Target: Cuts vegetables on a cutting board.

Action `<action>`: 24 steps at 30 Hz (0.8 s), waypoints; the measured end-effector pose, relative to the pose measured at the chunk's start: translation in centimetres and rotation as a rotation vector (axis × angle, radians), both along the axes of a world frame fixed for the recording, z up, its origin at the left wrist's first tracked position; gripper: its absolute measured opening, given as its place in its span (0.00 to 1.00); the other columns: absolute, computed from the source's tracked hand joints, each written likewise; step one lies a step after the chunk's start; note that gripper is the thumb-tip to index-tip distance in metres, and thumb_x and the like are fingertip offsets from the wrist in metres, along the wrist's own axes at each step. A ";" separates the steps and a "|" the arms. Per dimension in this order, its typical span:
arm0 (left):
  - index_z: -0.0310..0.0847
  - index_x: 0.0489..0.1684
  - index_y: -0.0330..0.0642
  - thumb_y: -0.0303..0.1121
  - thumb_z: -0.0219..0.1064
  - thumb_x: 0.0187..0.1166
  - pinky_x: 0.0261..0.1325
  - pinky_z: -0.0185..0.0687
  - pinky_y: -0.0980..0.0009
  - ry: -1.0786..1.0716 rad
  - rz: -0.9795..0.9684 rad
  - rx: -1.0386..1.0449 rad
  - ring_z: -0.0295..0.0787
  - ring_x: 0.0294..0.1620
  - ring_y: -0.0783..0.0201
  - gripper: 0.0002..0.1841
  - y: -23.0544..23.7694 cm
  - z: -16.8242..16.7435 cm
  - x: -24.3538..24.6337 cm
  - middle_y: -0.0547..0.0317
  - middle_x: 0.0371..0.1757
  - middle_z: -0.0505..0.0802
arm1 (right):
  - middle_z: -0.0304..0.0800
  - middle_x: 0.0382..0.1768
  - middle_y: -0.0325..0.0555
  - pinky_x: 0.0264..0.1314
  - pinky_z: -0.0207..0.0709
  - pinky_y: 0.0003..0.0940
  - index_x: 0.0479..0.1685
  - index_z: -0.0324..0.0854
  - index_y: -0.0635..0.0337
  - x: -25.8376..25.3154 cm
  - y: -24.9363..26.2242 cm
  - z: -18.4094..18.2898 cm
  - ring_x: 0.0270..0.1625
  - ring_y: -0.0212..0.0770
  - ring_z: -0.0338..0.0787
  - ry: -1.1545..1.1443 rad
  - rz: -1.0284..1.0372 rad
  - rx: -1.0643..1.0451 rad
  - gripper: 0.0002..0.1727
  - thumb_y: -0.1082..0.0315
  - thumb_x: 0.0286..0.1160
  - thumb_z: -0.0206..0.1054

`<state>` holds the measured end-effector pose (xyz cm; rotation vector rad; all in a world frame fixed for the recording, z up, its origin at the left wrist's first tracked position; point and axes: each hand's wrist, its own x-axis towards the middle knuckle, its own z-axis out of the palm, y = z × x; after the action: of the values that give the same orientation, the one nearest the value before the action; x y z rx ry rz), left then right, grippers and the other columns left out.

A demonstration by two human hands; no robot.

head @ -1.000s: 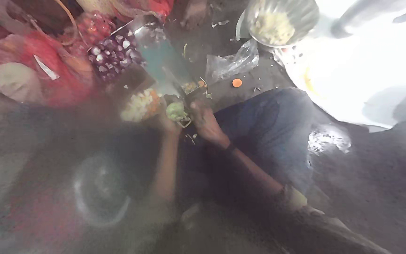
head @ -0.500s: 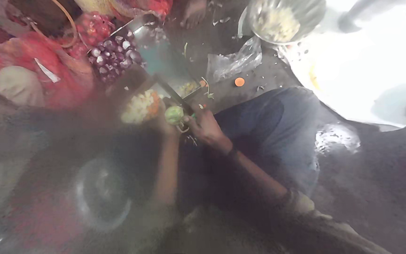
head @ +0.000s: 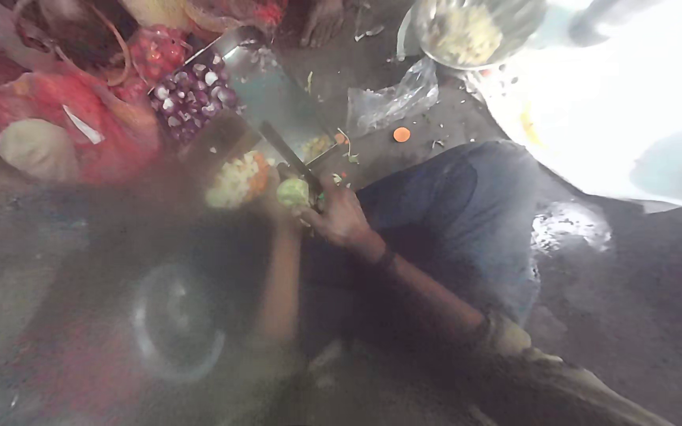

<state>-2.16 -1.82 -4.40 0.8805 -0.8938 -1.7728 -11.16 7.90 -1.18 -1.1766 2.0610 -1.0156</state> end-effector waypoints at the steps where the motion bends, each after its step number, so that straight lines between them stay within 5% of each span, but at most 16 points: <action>1: 0.84 0.45 0.48 0.51 0.59 0.88 0.33 0.89 0.70 -0.006 0.007 -0.015 0.89 0.29 0.71 0.17 0.0 0.0 -0.1 0.63 0.32 0.90 | 0.86 0.24 0.43 0.31 0.85 0.54 0.62 0.77 0.55 0.0 0.0 0.1 0.28 0.48 0.90 -0.015 -0.003 0.002 0.41 0.28 0.64 0.71; 6: 0.84 0.51 0.47 0.50 0.66 0.85 0.38 0.91 0.68 -0.045 0.060 0.001 0.91 0.34 0.69 0.16 0.1 0.0 -0.1 0.61 0.36 0.92 | 0.84 0.21 0.42 0.27 0.83 0.51 0.59 0.77 0.56 0.0 0.1 -0.1 0.24 0.46 0.87 -0.019 0.004 -0.021 0.39 0.29 0.66 0.70; 10: 0.85 0.51 0.49 0.48 0.60 0.89 0.42 0.90 0.72 -0.050 0.007 -0.008 0.90 0.37 0.73 0.14 0.7 0.9 -0.2 0.65 0.38 0.92 | 0.83 0.21 0.41 0.27 0.83 0.51 0.59 0.77 0.55 -0.1 0.1 -0.3 0.23 0.45 0.87 0.000 0.012 -0.002 0.38 0.28 0.71 0.65; 18: 0.88 0.41 0.46 0.42 0.64 0.84 0.35 0.89 0.73 -0.015 -0.016 -0.035 0.90 0.30 0.72 0.11 1.0 0.3 0.0 0.62 0.32 0.92 | 0.84 0.22 0.45 0.28 0.84 0.54 0.60 0.76 0.59 0.4 0.1 -1.4 0.26 0.51 0.89 0.076 -0.006 0.008 0.38 0.30 0.77 0.61; 24: 0.87 0.43 0.53 0.46 0.62 0.86 0.32 0.87 0.77 -0.050 -0.116 0.055 0.87 0.28 0.77 0.11 1.6 1.3 0.0 0.69 0.32 0.90 | 0.84 0.24 0.48 0.26 0.83 0.54 0.57 0.77 0.58 0.6 0.3 -1.8 0.27 0.51 0.90 0.063 -0.042 0.011 0.32 0.35 0.80 0.62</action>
<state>-2.14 -0.22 -3.12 0.9280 -0.9496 -1.8900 -10.61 8.22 -3.03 -1.1784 2.1456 -0.9978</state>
